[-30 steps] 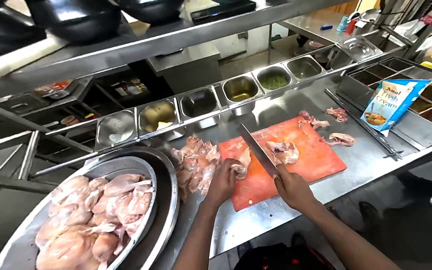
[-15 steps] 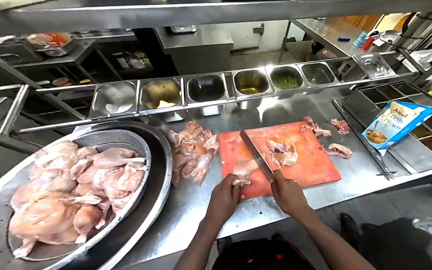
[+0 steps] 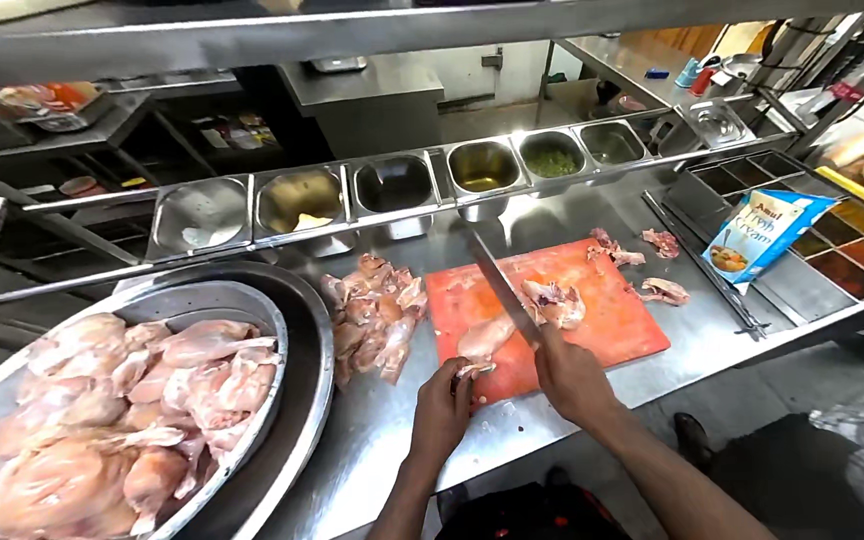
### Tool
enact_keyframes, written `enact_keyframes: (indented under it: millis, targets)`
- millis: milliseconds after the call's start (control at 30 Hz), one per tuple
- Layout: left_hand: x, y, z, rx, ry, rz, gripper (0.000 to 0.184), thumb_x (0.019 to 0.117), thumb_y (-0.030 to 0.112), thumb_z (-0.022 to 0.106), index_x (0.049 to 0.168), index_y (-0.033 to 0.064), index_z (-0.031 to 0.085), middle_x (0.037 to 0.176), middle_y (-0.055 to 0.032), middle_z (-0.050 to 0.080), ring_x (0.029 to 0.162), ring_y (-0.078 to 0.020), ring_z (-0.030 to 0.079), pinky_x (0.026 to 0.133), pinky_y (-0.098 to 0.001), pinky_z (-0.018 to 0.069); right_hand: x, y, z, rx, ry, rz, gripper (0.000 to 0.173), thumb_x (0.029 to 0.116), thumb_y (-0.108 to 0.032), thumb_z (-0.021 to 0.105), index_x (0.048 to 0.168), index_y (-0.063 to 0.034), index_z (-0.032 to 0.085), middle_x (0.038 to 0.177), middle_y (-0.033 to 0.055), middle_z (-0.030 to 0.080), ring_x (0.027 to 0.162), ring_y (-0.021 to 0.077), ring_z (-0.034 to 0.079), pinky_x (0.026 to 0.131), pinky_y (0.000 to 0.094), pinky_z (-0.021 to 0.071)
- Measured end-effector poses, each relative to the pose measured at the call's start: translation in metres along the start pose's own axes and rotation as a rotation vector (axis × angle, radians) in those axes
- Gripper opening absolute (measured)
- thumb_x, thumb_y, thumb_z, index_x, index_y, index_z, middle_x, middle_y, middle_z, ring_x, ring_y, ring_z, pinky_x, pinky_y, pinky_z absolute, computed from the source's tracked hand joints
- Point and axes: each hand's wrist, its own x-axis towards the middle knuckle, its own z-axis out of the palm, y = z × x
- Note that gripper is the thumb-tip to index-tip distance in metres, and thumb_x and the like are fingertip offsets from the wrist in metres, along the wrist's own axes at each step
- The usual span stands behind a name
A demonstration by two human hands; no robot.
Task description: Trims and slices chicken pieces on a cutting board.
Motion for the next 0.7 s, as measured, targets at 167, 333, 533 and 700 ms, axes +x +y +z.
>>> enact_keyframes:
  millis: [167, 333, 533, 700]
  targets:
    - [0.003, -0.004, -0.001, -0.013, -0.009, 0.02, 0.022, 0.1015, 0.022, 0.058, 0.114, 0.0079, 0.07, 0.084, 0.0002, 0.072, 0.065, -0.0083, 0.069, 0.064, -0.0281, 0.0619, 0.004, -0.037, -0.055, 0.189, 0.899, -0.321, 0.034, 0.1098, -0.029, 0.04, 0.115, 0.0012, 0.054, 0.066, 0.0047, 0.059, 0.05, 0.0161, 0.06, 0.044, 0.0364, 0.0518]
    - [0.006, -0.007, 0.004, 0.05, 0.005, 0.099, 0.026, 0.1024, 0.019, 0.055, 0.115, 0.0052, 0.073, 0.095, -0.0057, 0.075, 0.077, -0.0136, 0.072, 0.076, -0.0352, 0.0624, 0.031, -0.022, 0.035, -0.016, -0.243, 0.135, 0.037, 0.1033, -0.018, 0.047, 0.136, -0.0033, 0.043, 0.1, 0.0217, 0.068, 0.095, 0.0416, 0.071, 0.08, 0.059, 0.0566]
    - [0.002, -0.018, 0.001, 0.034, 0.071, 0.137, 0.024, 0.1015, 0.02, 0.055, 0.11, 0.0066, 0.073, 0.092, -0.0025, 0.074, 0.073, -0.0096, 0.071, 0.072, -0.0305, 0.0627, 0.057, -0.027, 0.046, -0.1, -0.451, 0.187, 0.039, 0.0985, -0.017, 0.056, 0.134, -0.0063, 0.044, 0.107, 0.021, 0.068, 0.1, 0.0415, 0.07, 0.081, 0.059, 0.0565]
    - [-0.014, -0.021, -0.003, -0.037, 0.087, 0.089, 0.023, 0.1004, 0.021, 0.058, 0.111, 0.0073, 0.072, 0.092, -0.0003, 0.074, 0.07, -0.0061, 0.069, 0.067, -0.026, 0.0619, 0.07, 0.013, 0.047, 0.104, -0.423, 0.182, 0.037, 0.1039, -0.023, 0.053, 0.135, -0.0042, 0.049, 0.106, 0.0235, 0.068, 0.097, 0.0415, 0.07, 0.082, 0.0613, 0.0555]
